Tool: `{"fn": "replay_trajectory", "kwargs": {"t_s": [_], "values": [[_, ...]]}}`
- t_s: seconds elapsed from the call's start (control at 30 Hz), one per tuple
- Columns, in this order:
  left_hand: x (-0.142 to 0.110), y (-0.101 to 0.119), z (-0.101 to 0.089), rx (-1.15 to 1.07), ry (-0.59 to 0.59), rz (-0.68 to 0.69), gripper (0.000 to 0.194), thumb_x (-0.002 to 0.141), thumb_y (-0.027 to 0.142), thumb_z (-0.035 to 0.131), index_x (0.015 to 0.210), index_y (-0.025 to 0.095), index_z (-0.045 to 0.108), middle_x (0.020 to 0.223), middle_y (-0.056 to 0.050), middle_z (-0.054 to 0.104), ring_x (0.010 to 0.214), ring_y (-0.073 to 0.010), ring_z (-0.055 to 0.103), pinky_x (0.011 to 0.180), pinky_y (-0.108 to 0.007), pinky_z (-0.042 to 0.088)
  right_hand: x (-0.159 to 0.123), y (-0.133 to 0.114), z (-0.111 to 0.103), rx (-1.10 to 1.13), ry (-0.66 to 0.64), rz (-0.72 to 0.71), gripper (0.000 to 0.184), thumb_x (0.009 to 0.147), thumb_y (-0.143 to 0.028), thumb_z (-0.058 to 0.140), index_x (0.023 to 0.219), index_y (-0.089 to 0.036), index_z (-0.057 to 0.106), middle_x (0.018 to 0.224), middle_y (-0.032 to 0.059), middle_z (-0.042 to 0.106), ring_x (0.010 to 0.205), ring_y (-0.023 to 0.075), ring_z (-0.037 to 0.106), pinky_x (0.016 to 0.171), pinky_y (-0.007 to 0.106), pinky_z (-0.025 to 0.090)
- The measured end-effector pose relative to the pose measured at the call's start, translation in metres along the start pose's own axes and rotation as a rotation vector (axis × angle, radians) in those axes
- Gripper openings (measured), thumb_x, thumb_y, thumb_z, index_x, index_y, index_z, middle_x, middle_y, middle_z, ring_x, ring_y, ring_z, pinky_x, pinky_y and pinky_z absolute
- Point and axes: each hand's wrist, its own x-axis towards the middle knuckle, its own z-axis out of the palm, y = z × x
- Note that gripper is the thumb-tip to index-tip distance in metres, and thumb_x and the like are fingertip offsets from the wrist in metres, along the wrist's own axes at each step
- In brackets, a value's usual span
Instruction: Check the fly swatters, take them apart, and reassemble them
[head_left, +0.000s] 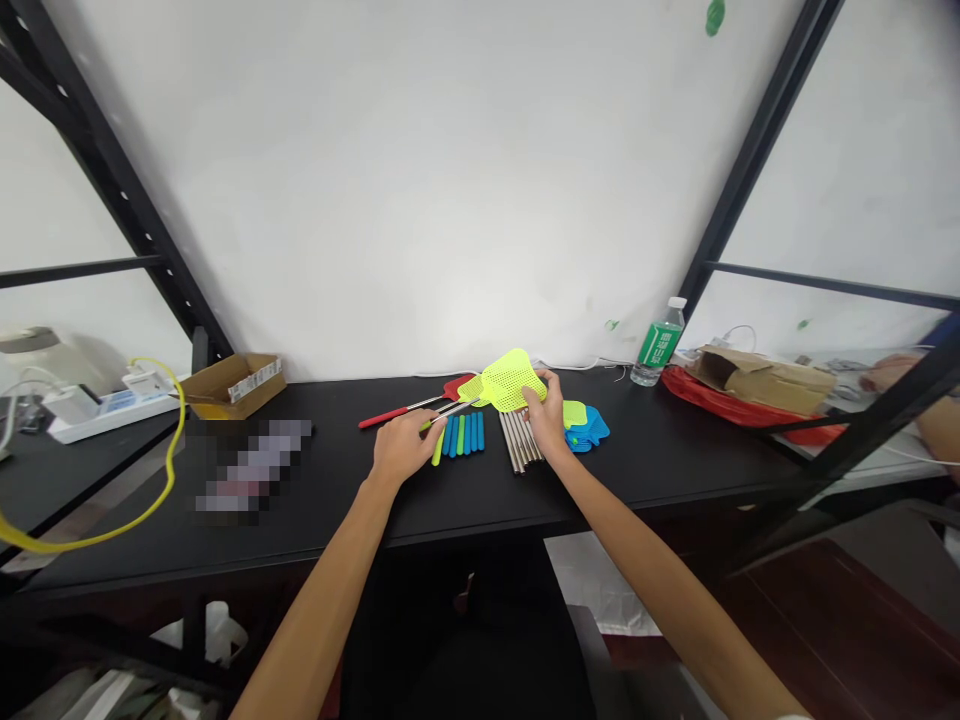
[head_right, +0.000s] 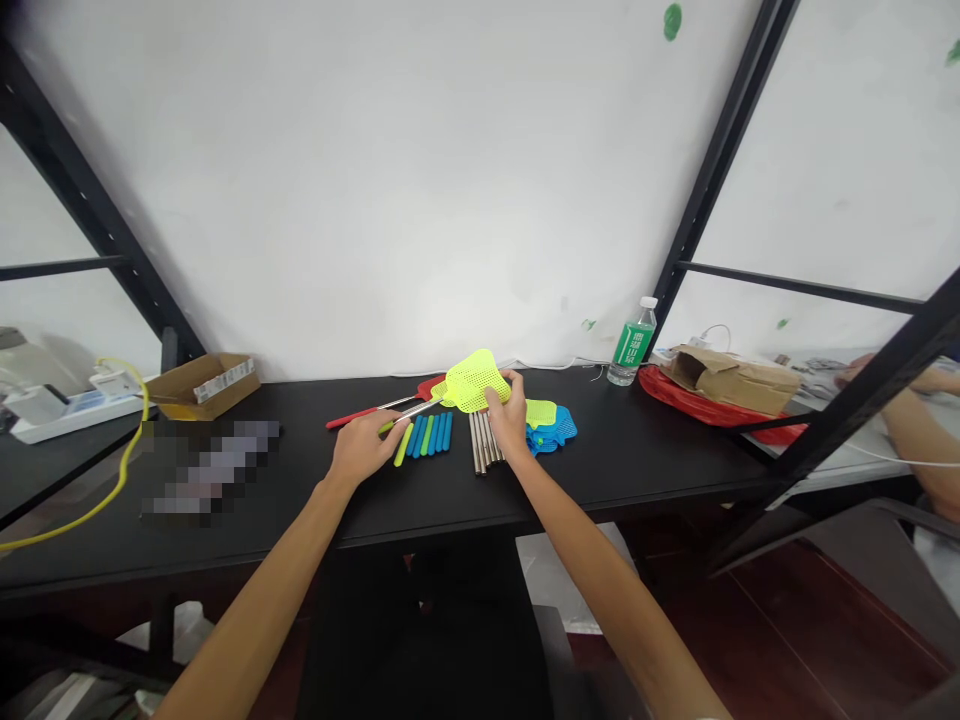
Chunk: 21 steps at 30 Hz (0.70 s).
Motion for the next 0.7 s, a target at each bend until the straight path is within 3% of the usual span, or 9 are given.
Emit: {"fn": "replay_trajectory", "kwargs": {"t_s": [0.17, 0.7], "values": [[0.0, -0.0006, 0.0006, 0.004, 0.004, 0.002, 0.045, 0.097, 0.053, 0.039, 0.105, 0.025, 0.074, 0.101, -0.005, 0.077, 0.089, -0.0234, 0.069, 0.066, -0.029, 0.044, -0.0027, -0.0012, 0.0011, -0.041, 0.009, -0.025, 0.037, 0.082, -0.035, 0.059, 0.116, -0.025, 0.048, 0.085, 0.0026, 0.062, 0.066, 0.0194, 0.061, 0.05, 0.028, 0.048], [-0.0003, -0.0022, 0.0012, 0.012, -0.004, -0.008, 0.048, 0.097, 0.054, 0.039, 0.109, 0.024, 0.074, 0.103, -0.005, 0.076, 0.089, -0.0234, 0.07, 0.065, -0.029, 0.044, -0.004, -0.0013, 0.0012, -0.106, -0.009, -0.056, 0.036, 0.083, -0.037, 0.06, 0.114, -0.025, 0.047, 0.078, 0.0006, 0.061, 0.056, 0.0168, 0.056, 0.053, 0.032, 0.053]]}}
